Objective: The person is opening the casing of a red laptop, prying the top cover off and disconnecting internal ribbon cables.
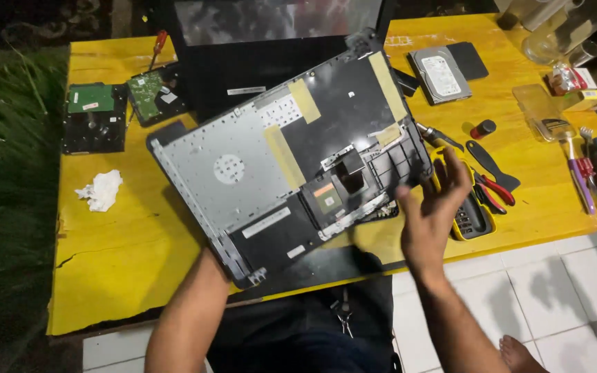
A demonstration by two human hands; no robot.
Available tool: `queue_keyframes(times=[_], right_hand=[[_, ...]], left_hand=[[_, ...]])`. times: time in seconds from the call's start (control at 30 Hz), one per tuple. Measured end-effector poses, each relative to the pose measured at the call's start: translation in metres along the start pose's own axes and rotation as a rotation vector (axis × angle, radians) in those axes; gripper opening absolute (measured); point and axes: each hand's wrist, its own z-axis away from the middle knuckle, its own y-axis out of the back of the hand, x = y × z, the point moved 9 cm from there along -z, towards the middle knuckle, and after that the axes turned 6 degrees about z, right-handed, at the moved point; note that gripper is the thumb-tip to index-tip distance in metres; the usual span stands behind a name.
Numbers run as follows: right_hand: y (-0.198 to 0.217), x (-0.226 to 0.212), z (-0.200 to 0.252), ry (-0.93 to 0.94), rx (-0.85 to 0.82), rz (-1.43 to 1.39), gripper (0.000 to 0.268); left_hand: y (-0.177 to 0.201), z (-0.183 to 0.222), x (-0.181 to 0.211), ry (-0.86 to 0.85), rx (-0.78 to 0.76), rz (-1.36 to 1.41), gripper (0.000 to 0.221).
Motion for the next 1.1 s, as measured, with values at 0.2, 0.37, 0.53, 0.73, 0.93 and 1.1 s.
queue_keyframes(times=[0.2, 0.37, 0.53, 0.73, 0.93, 1.1], right_hand=[[-0.017, 0.075, -0.049, -0.308, -0.215, -0.007, 0.061], [-0.038, 0.130, -0.043, -0.487, -0.346, 0.017, 0.048], [-0.043, 0.145, -0.051, -0.537, -0.259, -0.141, 0.033], [-0.045, 0.146, -0.052, -0.579, -0.141, -0.235, 0.032], [-0.045, 0.138, -0.038, -0.588, -0.127, -0.238, 0.031], [-0.034, 0.127, -0.034, -0.548, -0.073, -0.144, 0.031]], left_hand=[[0.077, 0.002, 0.023, -0.033, 0.088, -0.045, 0.033], [0.042, -0.007, 0.077, -0.045, 0.158, -0.101, 0.035], [0.034, -0.022, 0.108, -0.044, 0.210, -0.151, 0.036], [0.028, -0.041, 0.141, -0.052, 0.260, -0.223, 0.039], [0.025, -0.036, 0.174, -0.089, 0.331, -0.290, 0.041], [-0.035, -0.018, 0.176, -0.117, 0.345, -0.429, 0.055]])
